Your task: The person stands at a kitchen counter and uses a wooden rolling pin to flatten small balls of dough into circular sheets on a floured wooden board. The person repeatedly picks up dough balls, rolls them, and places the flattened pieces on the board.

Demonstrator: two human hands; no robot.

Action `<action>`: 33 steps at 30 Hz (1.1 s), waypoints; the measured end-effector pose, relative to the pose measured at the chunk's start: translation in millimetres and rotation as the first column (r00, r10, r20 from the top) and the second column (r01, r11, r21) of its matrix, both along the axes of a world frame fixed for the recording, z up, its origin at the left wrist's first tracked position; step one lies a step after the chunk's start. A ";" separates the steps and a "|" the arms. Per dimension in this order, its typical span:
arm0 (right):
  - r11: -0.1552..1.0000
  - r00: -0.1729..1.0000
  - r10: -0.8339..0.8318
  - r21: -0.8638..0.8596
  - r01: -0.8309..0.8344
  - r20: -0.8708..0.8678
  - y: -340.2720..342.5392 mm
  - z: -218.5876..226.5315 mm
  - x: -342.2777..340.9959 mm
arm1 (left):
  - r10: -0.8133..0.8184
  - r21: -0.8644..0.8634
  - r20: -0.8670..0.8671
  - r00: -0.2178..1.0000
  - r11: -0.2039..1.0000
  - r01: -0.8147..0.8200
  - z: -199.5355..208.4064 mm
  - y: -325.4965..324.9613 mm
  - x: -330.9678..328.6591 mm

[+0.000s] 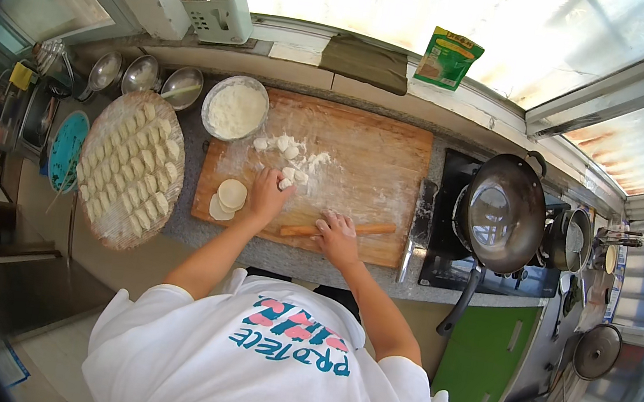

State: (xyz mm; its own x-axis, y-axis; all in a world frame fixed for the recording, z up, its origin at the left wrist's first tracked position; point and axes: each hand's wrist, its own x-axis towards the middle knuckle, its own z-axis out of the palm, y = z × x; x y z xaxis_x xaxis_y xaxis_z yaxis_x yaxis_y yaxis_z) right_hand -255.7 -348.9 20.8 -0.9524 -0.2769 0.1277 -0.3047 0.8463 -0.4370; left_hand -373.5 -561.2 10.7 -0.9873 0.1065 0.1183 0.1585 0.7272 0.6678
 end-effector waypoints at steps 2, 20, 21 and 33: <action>1.000 1.000 0.012 -0.012 -0.012 0.003 1.2 0.3 -0.4 | 0.025 -0.007 0.001 1.000 1.000 -0.025 -2.9 3.6 -4.0; 0.997 0.997 0.072 -0.017 -0.072 -0.009 11.6 0.6 -1.6 | -0.091 0.016 -0.090 0.992 0.996 0.093 -8.9 4.0 -13.2; 0.997 0.997 0.071 -0.014 -0.071 -0.004 11.8 0.7 -2.1 | -0.119 -0.003 -0.104 0.987 0.993 0.119 -11.3 1.5 -9.0; 0.996 0.995 0.090 -0.002 -0.090 -0.035 14.6 -2.1 -2.7 | -0.253 -0.064 -0.037 0.967 0.966 0.250 -0.6 7.6 34.8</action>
